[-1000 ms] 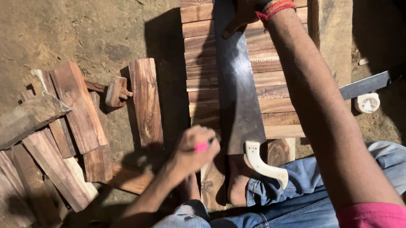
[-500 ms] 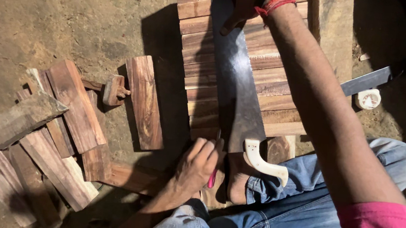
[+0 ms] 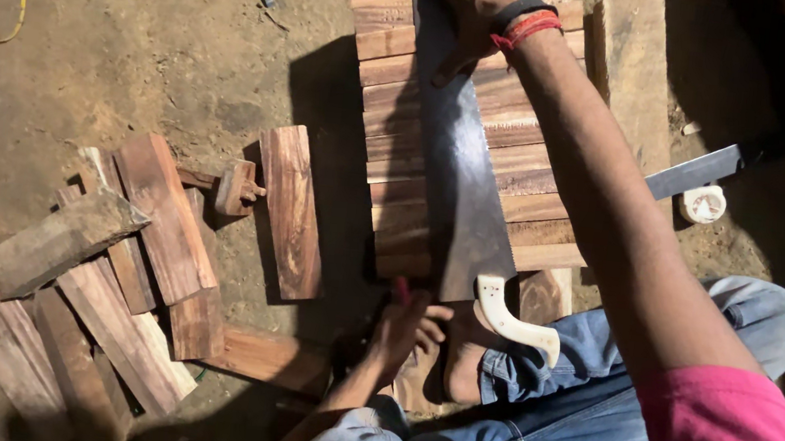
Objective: The person measures and marks a stack of wooden planks using a metal ruler and a pink marker. They align the ruler across the planks and draw lines to indicate cut positions.
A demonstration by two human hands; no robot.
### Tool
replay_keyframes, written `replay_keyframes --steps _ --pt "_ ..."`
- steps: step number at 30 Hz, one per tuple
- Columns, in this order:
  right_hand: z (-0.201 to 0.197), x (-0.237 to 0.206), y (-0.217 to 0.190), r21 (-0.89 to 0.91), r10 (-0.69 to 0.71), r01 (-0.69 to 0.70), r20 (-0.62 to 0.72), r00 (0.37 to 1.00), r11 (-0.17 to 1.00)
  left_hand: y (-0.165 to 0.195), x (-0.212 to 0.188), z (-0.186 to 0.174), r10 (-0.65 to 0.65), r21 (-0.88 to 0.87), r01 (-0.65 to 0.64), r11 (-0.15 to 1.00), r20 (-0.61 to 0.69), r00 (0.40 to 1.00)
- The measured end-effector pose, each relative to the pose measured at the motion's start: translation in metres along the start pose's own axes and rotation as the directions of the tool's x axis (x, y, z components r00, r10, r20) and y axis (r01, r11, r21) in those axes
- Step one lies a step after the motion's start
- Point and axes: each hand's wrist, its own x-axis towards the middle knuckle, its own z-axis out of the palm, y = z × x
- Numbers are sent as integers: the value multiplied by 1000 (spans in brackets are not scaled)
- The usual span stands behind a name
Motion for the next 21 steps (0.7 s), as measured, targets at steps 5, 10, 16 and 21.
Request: replay_keyframes --steps 5,10,16,21 --pt "-9 -4 -11 -11 52 -51 97 994 999 -11 7 11 216 -84 -208 975 105 971" --pt "-9 -1 -15 5 63 -64 90 994 998 -12 9 12 239 -166 -234 958 13 971" --pt "-17 9 -12 274 189 -195 50 981 942 -10 -34 -47 421 -416 -417 808 -89 903" --pt "-16 -8 -9 486 176 -50 -218 960 873 -10 -64 -157 517 -216 -575 789 -273 811"
